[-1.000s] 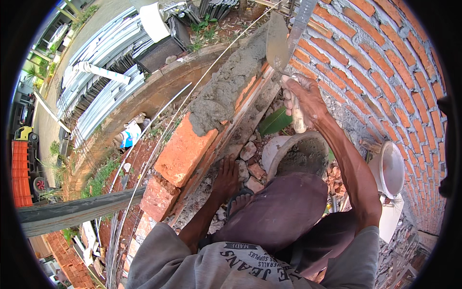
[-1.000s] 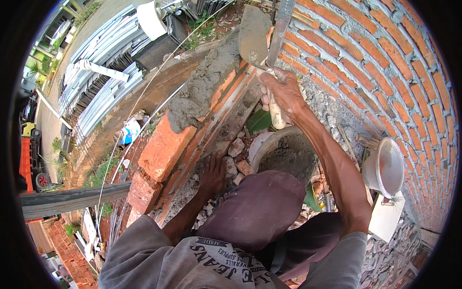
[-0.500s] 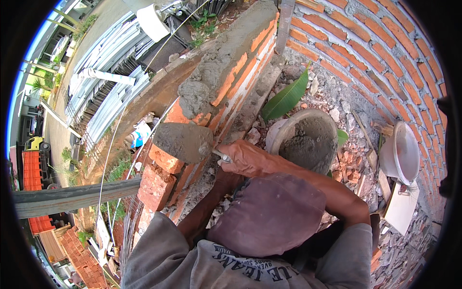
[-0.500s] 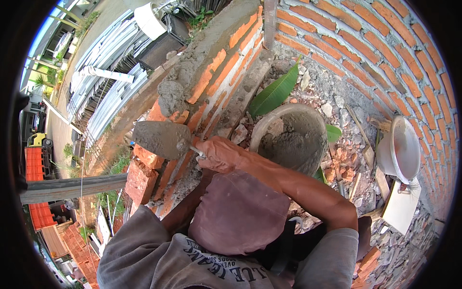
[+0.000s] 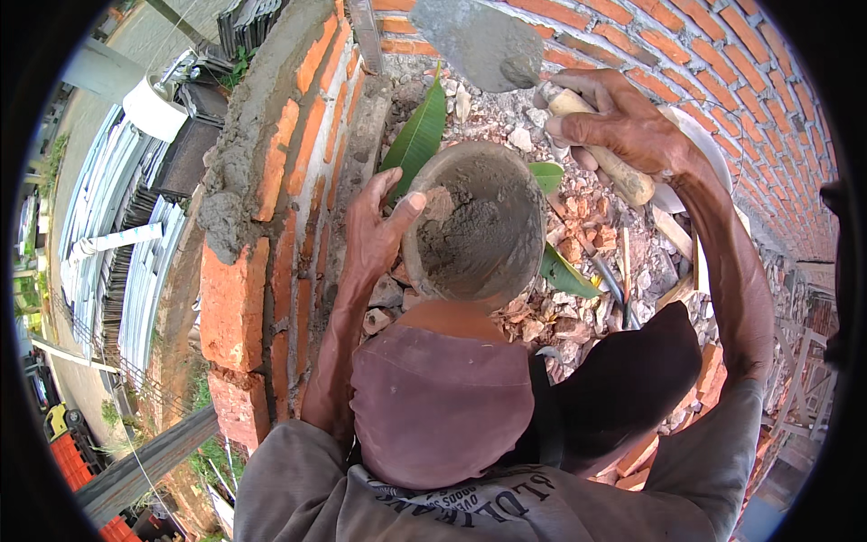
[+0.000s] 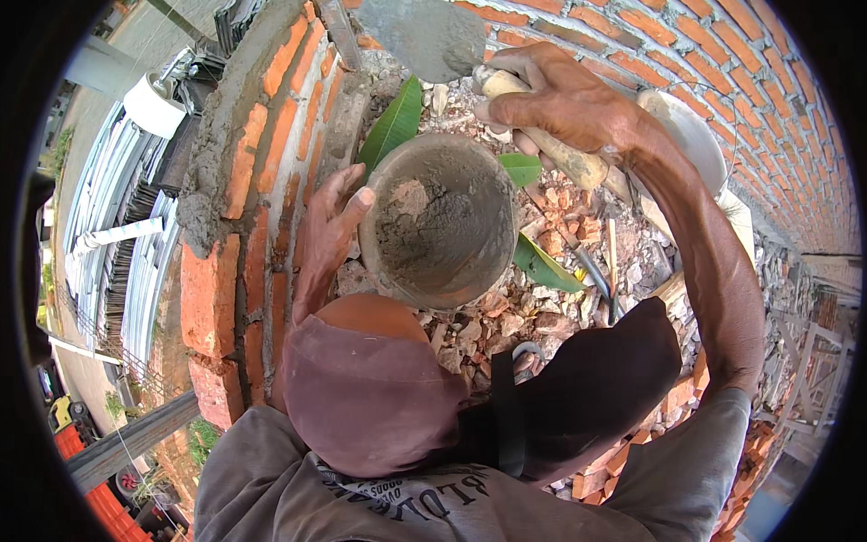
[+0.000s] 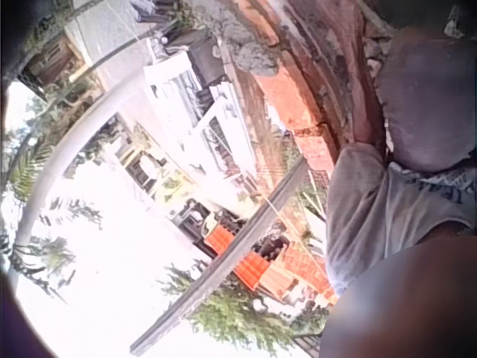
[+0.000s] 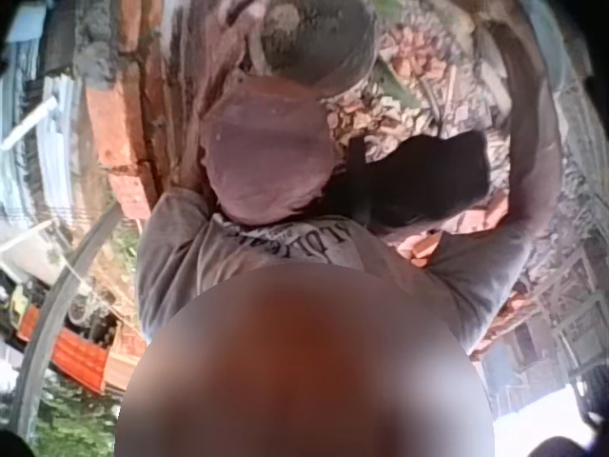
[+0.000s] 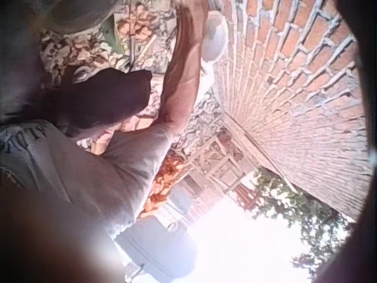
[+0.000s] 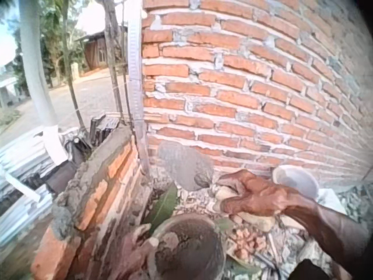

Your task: The person places red bricks onto a partially built wall, aligns them, and uses a trowel to apply and spread mortar between the bricks. The person also breaks a brick with a hammer and continues laying bricks along the wall line.

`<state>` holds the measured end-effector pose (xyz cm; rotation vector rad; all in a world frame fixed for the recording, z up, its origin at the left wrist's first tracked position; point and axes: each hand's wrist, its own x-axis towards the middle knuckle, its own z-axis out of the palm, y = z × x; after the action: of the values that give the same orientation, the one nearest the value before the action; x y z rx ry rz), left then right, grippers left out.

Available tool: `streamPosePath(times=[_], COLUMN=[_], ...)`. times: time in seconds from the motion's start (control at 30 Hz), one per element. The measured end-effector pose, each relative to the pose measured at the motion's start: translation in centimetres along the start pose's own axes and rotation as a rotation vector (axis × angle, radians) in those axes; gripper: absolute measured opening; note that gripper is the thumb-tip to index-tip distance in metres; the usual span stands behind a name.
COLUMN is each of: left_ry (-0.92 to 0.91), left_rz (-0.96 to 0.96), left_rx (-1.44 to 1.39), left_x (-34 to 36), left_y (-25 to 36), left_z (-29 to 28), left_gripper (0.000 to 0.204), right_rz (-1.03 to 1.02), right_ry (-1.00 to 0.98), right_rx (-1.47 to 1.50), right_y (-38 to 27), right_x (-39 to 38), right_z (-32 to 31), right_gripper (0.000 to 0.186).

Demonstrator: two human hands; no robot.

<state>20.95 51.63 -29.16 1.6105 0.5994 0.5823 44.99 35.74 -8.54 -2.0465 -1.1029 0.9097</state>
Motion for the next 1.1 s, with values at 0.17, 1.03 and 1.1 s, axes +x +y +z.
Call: streamPosePath(times=[0.17,1.03,1.1], left_ry=[-0.209,0.063,0.042], left_rz=[-0.092,0.501,0.504], left_rx=[0.080,0.215,0.175], left_x=[4.5,9.9,9.9], left_y=[3.6,0.7,0.7], left_z=[3.3,10.1,10.1], left_gripper=[0.036,0.039,0.037], right_rz=[0.256,-0.752,-0.943], right_ry=[-0.128,0.635,0.969], right_rx=[0.008,-2.634,-3.229], right_y=[6.2,24.7,25.4], right_x=[-6.5,8.6,8.2], right_z=[-2.5,9.2,9.7], right_gripper=[0.061,0.030,0.031])
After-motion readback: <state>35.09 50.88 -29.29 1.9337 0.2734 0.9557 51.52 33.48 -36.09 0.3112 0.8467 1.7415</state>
